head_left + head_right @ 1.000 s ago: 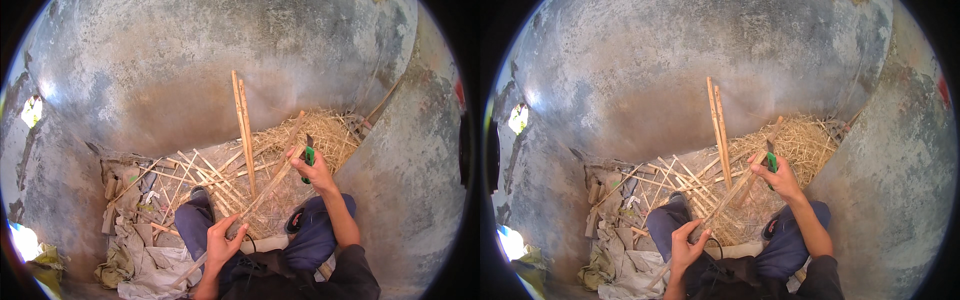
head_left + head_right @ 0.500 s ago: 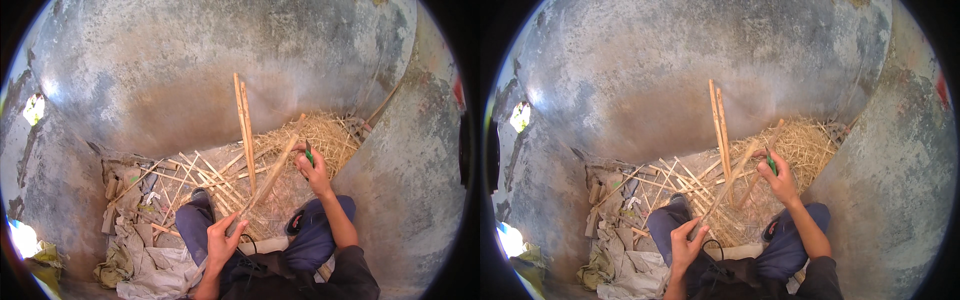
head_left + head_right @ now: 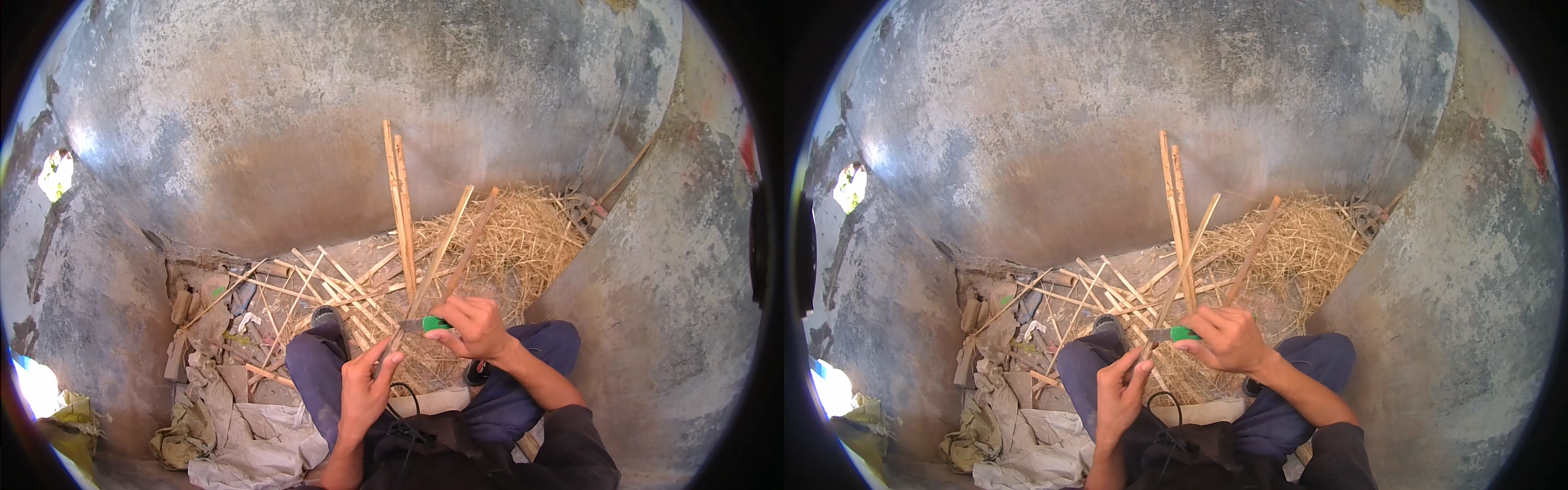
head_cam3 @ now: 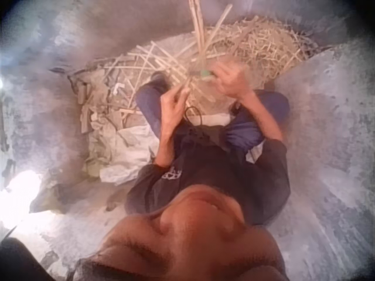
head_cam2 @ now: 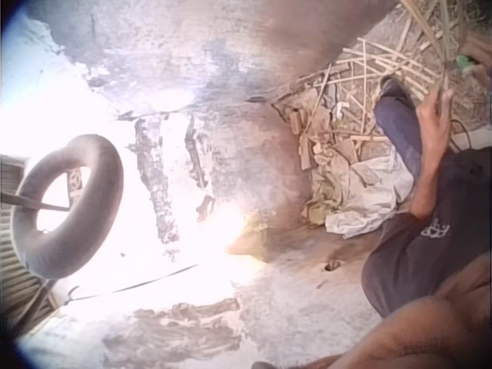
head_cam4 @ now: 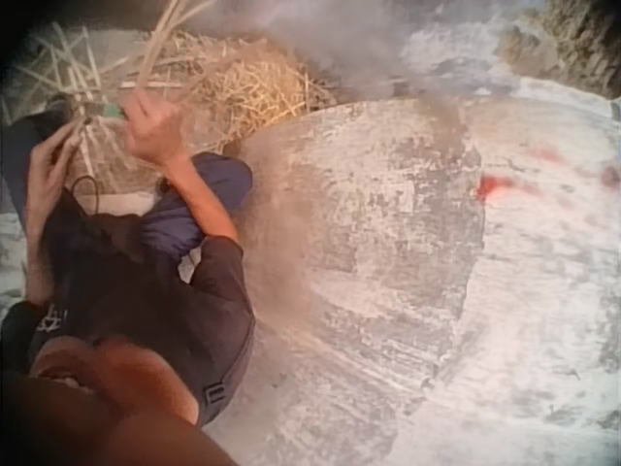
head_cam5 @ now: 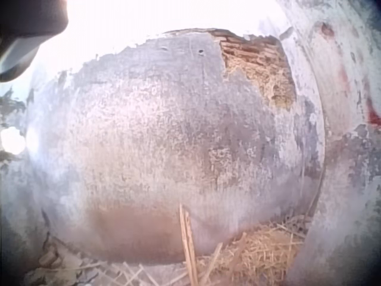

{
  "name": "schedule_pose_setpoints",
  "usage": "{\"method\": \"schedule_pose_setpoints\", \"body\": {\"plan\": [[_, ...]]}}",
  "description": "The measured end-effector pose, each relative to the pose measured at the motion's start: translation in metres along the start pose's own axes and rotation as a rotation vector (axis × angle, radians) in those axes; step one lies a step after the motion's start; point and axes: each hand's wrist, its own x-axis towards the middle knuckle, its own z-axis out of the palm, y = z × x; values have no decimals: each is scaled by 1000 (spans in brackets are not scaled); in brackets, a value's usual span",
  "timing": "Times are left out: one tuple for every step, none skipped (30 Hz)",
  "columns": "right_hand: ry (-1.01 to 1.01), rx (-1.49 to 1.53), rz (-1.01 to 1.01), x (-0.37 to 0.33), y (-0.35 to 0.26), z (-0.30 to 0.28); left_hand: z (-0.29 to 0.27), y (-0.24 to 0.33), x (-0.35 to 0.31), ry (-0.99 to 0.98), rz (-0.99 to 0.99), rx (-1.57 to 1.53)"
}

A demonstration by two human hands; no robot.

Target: The person uses a utility knife to shave thin strips from a bamboo stick while holding a bundle of sticks.

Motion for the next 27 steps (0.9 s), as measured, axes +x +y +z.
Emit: {"method": "schedule_pose_setpoints", "body": {"plan": [[-3, -10, -1, -1, -3, 3, 0, -1, 0, -15, -29, -3], [-6, -21, -3, -2, -5, 7, 1, -2, 1, -1, -17, -33], [-9, -31, -4, -3, -8, 10, 5, -3, 0, 12, -6, -63], [0, -23, -4, -3, -11, 13, 7, -3, 0, 25, 6, -93], [9, -16, -5, -2, -14, 15, 7, -2, 0, -8, -7, -89], [19, -8, -6, -2, -18, 17, 6, 0, -1, -40, -21, -86], [7, -18, 2, -2, -21, 17, 6, 3, -1, -74, -34, -84], [-5, -28, 10, -3, -25, 18, 7, 6, 0, -58, -19, -64], [-17, -38, 19, -3, -27, 17, 9, 9, 1, -41, -4, -43], [-14, -42, 23, -3, -28, 17, 10, 11, 1, -22, 9, -21], [-12, -46, 28, -2, -28, 17, 11, 10, 1, -9, 21, 1], [-10, -50, 33, -1, -28, 17, 12, 7, 0, 5, 33, 24], [-14, -59, 28, 0, -28, 16, 13, 6, 0, 19, 45, 47], [-18, -68, 23, 1, -28, 14, 15, 6, -1, 35, 52, 38], [-22, -77, 18, 2, -27, 13, 17, 6, -1, 50, 58, 28], [-24, -86, 12, 3, -26, 11, 18, 6, -2, 63, 65, 18], [-26, -95, 5, 4, -24, 9, 18, 6, -2, 51, 60, 25], [-28, -104, -1, 5, -23, 8, 16, 6, -2, 39, 54, 32], [-38, -120, -1, 7, -24, 6, 15, 6, -2, 28, 48, 41], [-48, -135, -1, 9, -26, 3, 15, 8, -3, 35, 38, 44], [-58, -151, -1, 11, -26, 2, 15, 12, -5, 42, 28, 48], [-13, -172, 10, 13, -21, 2, 14, 14, -7, 49, 19, 53], [31, -193, 21, 16, -12, 1, 13, 9, -9, 46, 21, 55], [76, -214, 33, 19, -5, -1, 12, 0, -13, 42, 24, 57], [61, -226, 20, 21, -2, -3, 11, -2, -14, 37, 27, 58], [46, -238, 8, 23, -1, -5, 9, -4, -14, 27, 16, 70], [32, -249, -4, 25, 1, -7, 6, -4, -13, 16, 6, 82]]}}
